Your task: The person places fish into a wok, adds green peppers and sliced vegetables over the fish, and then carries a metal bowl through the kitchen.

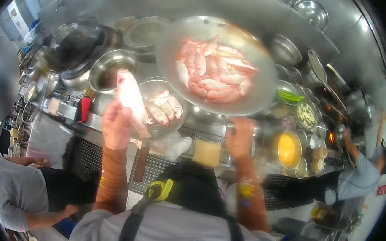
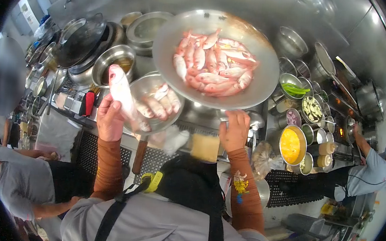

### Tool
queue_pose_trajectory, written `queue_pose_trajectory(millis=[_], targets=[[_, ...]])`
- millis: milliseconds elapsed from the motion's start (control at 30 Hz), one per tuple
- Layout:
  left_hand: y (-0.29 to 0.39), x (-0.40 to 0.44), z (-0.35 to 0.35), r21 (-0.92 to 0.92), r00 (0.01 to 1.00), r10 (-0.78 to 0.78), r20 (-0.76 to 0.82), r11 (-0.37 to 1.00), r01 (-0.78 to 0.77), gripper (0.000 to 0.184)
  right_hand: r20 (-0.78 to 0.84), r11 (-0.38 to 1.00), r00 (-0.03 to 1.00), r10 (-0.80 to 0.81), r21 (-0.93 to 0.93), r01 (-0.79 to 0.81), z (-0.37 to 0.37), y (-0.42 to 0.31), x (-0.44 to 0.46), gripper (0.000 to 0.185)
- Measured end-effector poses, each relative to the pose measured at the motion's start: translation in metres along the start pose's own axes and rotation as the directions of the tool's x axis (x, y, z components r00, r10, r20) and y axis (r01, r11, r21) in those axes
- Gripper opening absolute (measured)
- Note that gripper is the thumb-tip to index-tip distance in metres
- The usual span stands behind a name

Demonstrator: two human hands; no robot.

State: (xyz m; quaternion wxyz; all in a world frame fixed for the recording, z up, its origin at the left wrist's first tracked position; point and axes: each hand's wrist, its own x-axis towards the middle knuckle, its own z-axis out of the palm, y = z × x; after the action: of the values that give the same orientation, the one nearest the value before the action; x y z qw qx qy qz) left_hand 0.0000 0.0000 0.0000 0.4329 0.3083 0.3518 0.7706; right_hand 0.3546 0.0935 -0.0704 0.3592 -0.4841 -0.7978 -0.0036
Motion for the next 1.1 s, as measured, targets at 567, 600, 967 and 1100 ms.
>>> queue_pose_trajectory(millis=[567,600,967,1100], targets=[[0.0,-0.012,-0.016,-0.057,1.0,-0.008,0.012,0.998,0.009,0.033,-0.004,0.999,1.0,-0.017,-0.038,0.017,-0.001,-0.006,0.002,0.035],[-0.001,-0.013,-0.017,-0.067,1.0,-0.007,0.012,0.998,0.008,0.033,0.0,0.999,1.0,-0.017,-0.036,0.017,-0.002,-0.007,0.003,0.035],[0.001,-0.016,-0.008,-0.077,1.0,-0.029,0.003,0.997,0.029,0.034,-0.018,0.998,0.998,-0.059,-0.01,0.059,-0.005,-0.009,0.003,0.036],[0.0,-0.018,-0.008,-0.059,0.999,-0.033,-0.007,0.998,0.033,0.033,-0.014,0.998,0.998,-0.061,-0.022,0.061,-0.005,-0.007,0.003,0.036]])
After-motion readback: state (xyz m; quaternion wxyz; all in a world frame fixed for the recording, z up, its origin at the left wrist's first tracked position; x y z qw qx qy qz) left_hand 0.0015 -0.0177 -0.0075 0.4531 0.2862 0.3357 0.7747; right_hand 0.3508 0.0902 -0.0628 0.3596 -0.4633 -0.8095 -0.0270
